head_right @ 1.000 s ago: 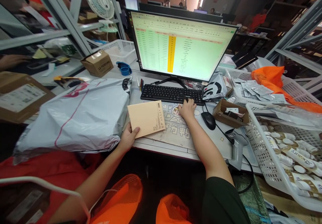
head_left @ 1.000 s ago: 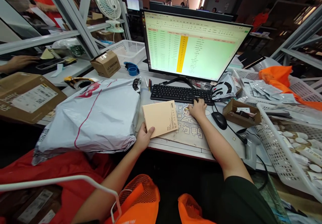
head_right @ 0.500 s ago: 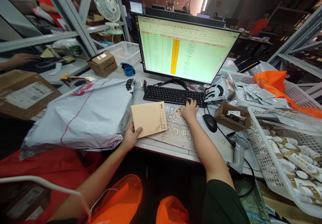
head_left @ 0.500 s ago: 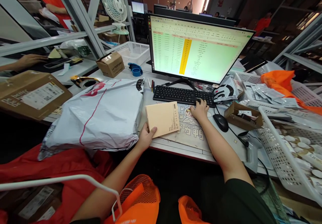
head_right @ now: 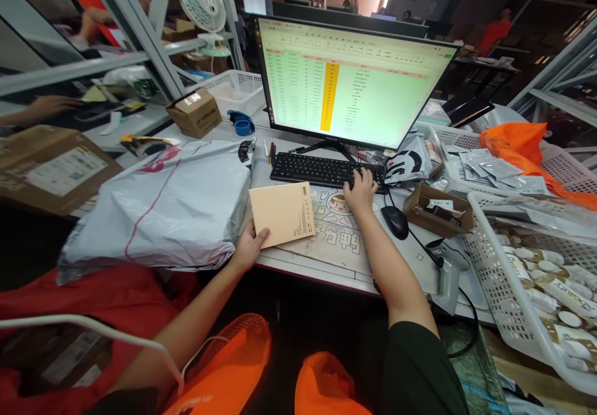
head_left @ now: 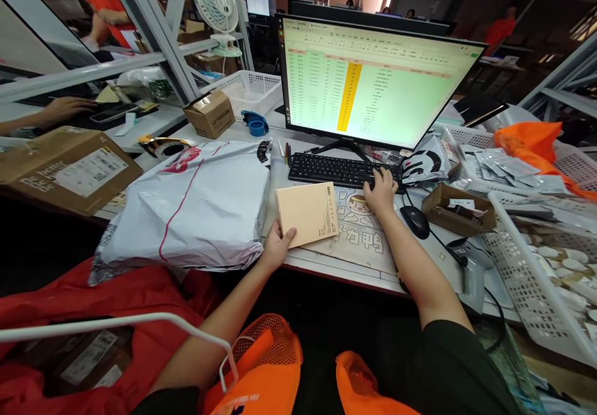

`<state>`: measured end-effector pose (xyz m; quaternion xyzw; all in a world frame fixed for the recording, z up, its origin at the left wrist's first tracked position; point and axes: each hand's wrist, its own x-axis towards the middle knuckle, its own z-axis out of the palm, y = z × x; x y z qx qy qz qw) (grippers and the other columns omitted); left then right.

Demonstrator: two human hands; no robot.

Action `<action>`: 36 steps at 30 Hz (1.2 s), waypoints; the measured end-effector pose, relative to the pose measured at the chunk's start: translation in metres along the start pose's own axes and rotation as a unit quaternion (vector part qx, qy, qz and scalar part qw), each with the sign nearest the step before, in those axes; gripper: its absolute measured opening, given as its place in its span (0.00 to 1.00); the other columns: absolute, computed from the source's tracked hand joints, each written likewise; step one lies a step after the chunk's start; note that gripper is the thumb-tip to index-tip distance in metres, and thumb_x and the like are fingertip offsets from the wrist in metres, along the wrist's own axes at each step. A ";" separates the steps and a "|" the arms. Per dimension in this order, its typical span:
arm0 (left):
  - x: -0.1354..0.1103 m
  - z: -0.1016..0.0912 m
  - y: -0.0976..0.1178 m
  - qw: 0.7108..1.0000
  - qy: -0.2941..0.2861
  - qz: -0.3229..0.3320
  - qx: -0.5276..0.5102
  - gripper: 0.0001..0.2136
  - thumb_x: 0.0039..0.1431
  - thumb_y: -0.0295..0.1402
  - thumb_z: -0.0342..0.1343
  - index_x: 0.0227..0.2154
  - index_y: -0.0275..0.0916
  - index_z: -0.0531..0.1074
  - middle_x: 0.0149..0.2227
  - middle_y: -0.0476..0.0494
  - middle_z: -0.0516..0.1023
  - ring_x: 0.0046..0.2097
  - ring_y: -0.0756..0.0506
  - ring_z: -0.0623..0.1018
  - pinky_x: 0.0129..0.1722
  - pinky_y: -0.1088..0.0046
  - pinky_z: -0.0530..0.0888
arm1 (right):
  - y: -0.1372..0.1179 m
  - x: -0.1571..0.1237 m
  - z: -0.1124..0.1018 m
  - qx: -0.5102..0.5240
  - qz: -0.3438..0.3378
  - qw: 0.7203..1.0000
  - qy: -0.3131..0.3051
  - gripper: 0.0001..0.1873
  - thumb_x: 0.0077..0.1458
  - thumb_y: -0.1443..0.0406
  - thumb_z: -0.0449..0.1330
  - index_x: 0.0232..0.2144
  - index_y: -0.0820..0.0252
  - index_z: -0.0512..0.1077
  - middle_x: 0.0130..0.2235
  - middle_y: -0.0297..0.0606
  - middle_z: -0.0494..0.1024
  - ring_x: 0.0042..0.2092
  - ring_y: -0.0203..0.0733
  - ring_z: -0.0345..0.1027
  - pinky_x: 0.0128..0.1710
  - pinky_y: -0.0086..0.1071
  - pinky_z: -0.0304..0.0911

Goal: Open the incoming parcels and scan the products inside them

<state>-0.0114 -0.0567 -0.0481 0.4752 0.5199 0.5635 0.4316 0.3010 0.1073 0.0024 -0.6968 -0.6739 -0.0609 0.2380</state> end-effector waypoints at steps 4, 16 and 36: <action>0.001 0.000 0.001 1.000 -0.002 0.001 0.001 0.36 0.53 0.60 0.63 0.53 0.35 0.69 0.53 0.30 0.79 0.55 0.34 0.79 0.59 0.53 0.75 | -0.005 0.019 -0.043 0.133 0.017 0.991 0.007 0.27 0.63 0.61 0.51 0.59 0.69 0.72 0.68 0.58 0.64 0.71 0.59 0.50 0.69 0.54 0.43; -0.025 0.003 0.020 0.910 -0.227 0.334 0.096 0.10 0.63 0.40 0.63 0.44 0.44 0.79 0.53 0.36 0.80 0.61 0.34 0.74 0.64 0.46 0.69 | -0.013 -0.153 -0.116 0.594 0.163 0.696 -0.368 0.33 0.58 0.40 0.60 0.55 0.54 0.78 0.41 0.41 0.85 0.39 0.47 0.80 0.40 0.37 0.74; -0.047 0.070 0.080 0.933 -0.332 0.125 -0.062 0.35 0.69 0.60 0.48 0.68 0.39 0.67 0.69 0.37 0.67 0.72 0.33 0.64 0.73 0.53 0.59 | -0.026 -0.250 -0.111 0.740 0.270 0.612 0.075 0.34 0.57 0.58 0.64 0.66 0.48 0.66 0.64 0.35 0.75 0.63 0.43 0.71 0.61 0.39 0.71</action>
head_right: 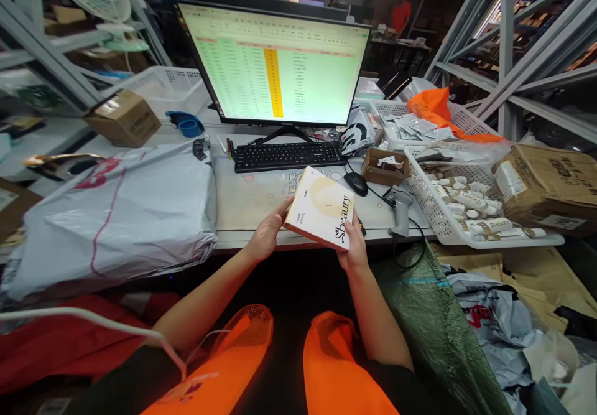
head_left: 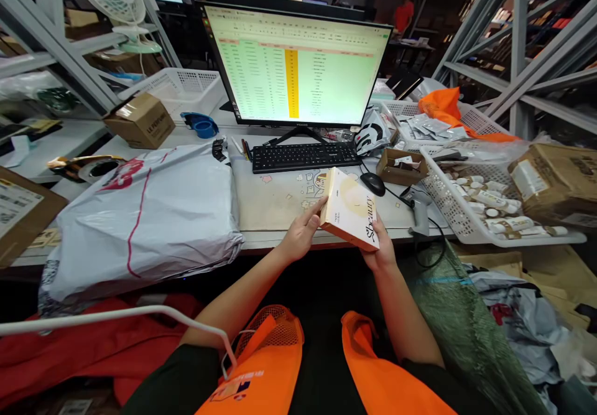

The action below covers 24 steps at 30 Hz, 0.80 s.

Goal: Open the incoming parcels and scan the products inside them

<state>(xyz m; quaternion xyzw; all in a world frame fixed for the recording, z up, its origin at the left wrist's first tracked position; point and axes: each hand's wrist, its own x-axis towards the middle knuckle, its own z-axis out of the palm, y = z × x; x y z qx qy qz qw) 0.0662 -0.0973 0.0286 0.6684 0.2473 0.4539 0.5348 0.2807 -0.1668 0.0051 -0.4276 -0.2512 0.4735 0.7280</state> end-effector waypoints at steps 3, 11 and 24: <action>0.004 0.003 0.012 0.998 -0.013 0.034 0.048 0.34 0.69 0.58 0.50 0.68 0.38 0.67 0.67 0.36 0.71 0.68 0.33 0.70 0.69 0.56 0.67 | 0.001 -0.001 0.003 0.063 0.094 0.994 -0.009 0.25 0.57 0.59 0.64 0.56 0.53 0.74 0.55 0.35 0.82 0.57 0.42 0.77 0.52 0.32 0.77; 0.017 0.006 0.031 0.989 -0.049 0.068 0.120 0.34 0.68 0.58 0.51 0.65 0.36 0.71 0.62 0.36 0.76 0.62 0.34 0.77 0.62 0.60 0.73 | -0.007 -0.009 0.017 0.157 0.233 0.956 0.079 0.16 0.61 0.65 0.58 0.50 0.61 0.75 0.37 0.37 0.86 0.29 0.38 0.79 0.21 0.25 0.74; 0.036 -0.020 0.022 0.993 -0.030 -0.110 0.034 0.36 0.61 0.59 0.59 0.63 0.37 0.74 0.58 0.37 0.79 0.57 0.35 0.79 0.58 0.58 0.76 | -0.001 -0.013 0.014 0.061 0.023 0.997 0.040 0.32 0.60 0.62 0.63 0.66 0.54 0.66 0.60 0.38 0.79 0.57 0.43 0.76 0.54 0.36 0.76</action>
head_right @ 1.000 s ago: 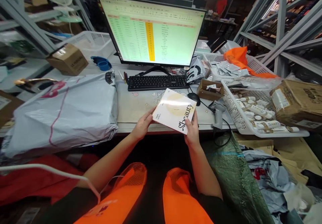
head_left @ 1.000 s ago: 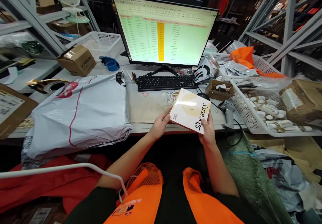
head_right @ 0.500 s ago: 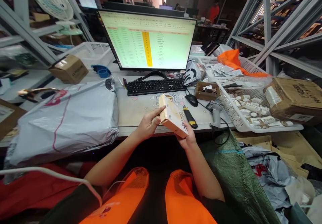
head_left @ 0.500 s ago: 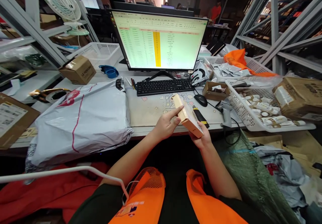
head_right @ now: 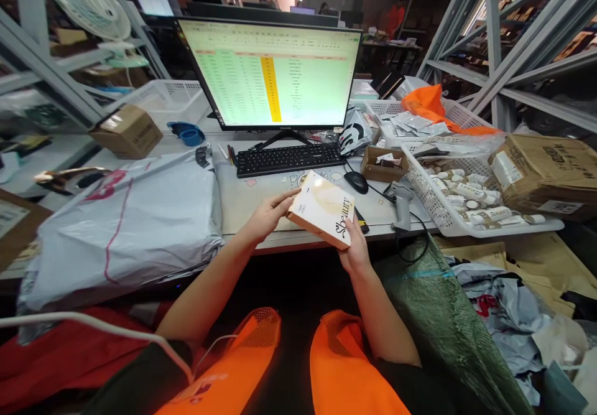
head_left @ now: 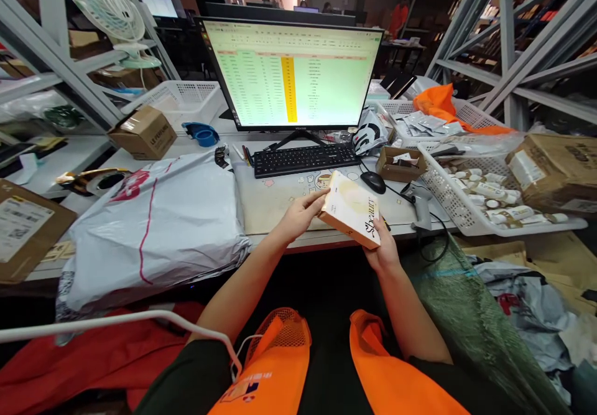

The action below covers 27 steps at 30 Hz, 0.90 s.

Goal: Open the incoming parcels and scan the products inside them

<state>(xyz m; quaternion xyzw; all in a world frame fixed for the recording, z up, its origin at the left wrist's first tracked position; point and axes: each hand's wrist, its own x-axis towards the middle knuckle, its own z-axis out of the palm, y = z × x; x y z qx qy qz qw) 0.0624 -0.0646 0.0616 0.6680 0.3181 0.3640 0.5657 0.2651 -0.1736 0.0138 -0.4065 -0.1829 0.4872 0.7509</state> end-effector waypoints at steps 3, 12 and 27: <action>0.008 -0.001 -0.017 0.995 0.009 -0.037 -0.096 0.41 0.57 0.58 0.63 0.67 0.40 0.68 0.62 0.36 0.76 0.55 0.35 0.80 0.55 0.56 0.79 | -0.004 -0.004 -0.007 -0.111 -0.133 0.984 -0.048 0.48 0.58 0.57 0.68 0.74 0.46 0.51 0.70 0.38 0.66 0.68 0.46 0.65 0.68 0.44 0.63; 0.000 0.008 -0.046 0.994 -0.018 0.096 -0.042 0.46 0.62 0.60 0.59 0.73 0.40 0.51 0.74 0.32 0.56 0.74 0.31 0.59 0.74 0.51 0.57 | 0.005 -0.008 -0.039 -0.415 -0.366 0.825 -0.118 0.54 0.64 0.53 0.65 0.77 0.46 0.35 0.64 0.46 0.73 0.65 0.51 0.68 0.64 0.52 0.65; -0.047 -0.039 -0.110 0.957 0.286 -0.028 -0.026 0.43 0.60 0.60 0.57 0.67 0.30 0.63 0.68 0.27 0.67 0.69 0.32 0.69 0.71 0.53 0.64 | -0.025 0.136 0.057 -0.730 -0.222 0.611 -0.214 0.33 0.73 0.47 0.41 0.67 0.59 0.67 0.63 0.51 0.73 0.63 0.52 0.67 0.64 0.45 0.62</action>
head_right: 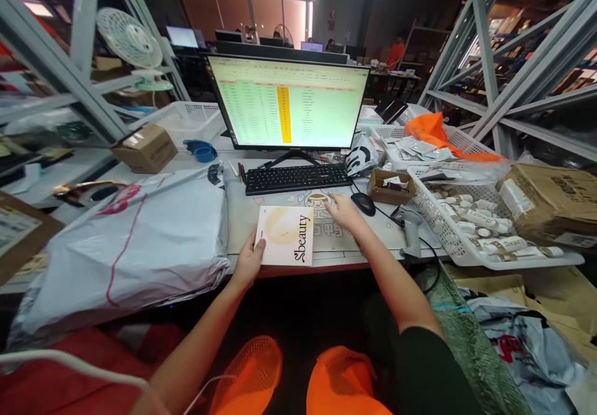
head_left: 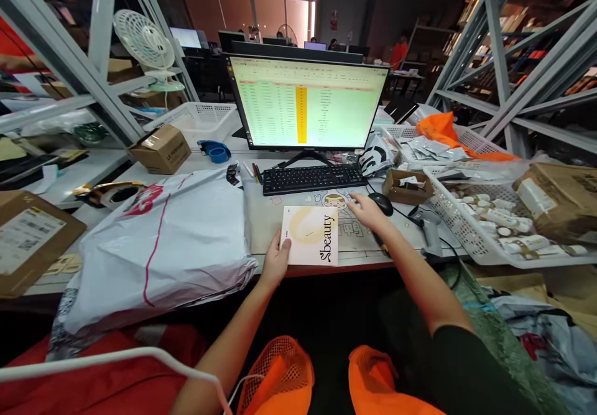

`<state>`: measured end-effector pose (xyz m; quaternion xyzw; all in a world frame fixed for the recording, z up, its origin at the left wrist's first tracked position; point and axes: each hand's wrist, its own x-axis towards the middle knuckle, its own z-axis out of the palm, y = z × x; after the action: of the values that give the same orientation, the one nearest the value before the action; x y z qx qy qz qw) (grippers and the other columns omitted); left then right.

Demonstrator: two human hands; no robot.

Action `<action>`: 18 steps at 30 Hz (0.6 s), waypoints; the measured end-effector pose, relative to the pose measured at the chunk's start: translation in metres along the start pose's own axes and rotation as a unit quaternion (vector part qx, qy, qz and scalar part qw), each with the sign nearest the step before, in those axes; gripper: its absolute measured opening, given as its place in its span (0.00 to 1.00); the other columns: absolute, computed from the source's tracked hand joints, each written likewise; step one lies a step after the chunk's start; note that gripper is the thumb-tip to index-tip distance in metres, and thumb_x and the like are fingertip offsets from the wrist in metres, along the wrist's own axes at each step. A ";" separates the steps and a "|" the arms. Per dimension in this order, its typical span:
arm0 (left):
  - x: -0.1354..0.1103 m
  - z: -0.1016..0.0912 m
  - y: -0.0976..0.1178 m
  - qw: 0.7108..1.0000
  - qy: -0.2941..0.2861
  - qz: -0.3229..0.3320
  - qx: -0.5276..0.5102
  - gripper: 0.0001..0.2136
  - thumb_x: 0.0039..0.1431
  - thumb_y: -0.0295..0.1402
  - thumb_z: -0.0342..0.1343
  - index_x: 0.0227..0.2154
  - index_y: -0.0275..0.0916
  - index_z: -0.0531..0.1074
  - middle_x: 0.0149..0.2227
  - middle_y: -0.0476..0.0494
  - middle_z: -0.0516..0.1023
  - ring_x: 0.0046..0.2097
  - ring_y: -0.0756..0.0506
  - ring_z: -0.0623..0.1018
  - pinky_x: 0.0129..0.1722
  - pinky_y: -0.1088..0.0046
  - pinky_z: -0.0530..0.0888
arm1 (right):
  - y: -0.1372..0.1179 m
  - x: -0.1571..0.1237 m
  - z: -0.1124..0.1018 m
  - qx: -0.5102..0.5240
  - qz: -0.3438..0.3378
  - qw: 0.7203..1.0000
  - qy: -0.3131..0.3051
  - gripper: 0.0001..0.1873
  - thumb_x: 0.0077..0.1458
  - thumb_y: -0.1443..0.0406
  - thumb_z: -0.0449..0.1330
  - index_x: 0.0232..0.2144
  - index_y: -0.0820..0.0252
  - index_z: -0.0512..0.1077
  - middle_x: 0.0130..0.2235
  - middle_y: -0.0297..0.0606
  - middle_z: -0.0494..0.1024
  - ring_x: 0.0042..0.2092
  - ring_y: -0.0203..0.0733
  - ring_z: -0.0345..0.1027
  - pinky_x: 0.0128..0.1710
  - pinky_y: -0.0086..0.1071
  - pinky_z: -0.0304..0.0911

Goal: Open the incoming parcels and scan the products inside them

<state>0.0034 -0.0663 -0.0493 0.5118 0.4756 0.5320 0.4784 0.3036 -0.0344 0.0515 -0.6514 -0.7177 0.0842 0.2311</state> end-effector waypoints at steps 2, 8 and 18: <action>0.003 -0.009 -0.006 0.997 0.026 0.039 0.053 0.39 0.63 0.56 0.57 0.67 0.32 0.64 0.69 0.30 0.66 0.71 0.33 0.65 0.73 0.54 0.59 | 0.012 0.049 0.004 -0.036 0.026 0.999 -0.003 0.30 0.72 0.49 0.48 0.64 0.60 0.69 0.62 0.53 0.74 0.62 0.53 0.67 0.65 0.47 0.60; 0.006 -0.019 -0.011 0.992 0.052 0.050 0.105 0.37 0.66 0.55 0.54 0.68 0.33 0.64 0.69 0.30 0.66 0.71 0.34 0.65 0.74 0.55 0.58 | 0.033 0.117 0.035 -0.138 0.064 0.988 -0.012 0.23 0.69 0.56 0.56 0.60 0.61 0.71 0.59 0.48 0.74 0.61 0.54 0.65 0.64 0.53 0.57; 0.001 -0.020 -0.005 0.993 0.026 0.047 0.106 0.38 0.67 0.58 0.52 0.69 0.34 0.63 0.68 0.30 0.68 0.70 0.35 0.67 0.72 0.56 0.61 | 0.039 0.128 0.071 -0.190 0.075 0.979 0.024 0.28 0.69 0.57 0.48 0.60 0.70 0.71 0.58 0.60 0.72 0.61 0.62 0.58 0.59 0.51 0.52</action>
<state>-0.0166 -0.0653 -0.0550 0.5673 0.5169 0.5134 0.3839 0.3013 0.1082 0.0008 -0.7372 -0.6641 -0.0524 0.1130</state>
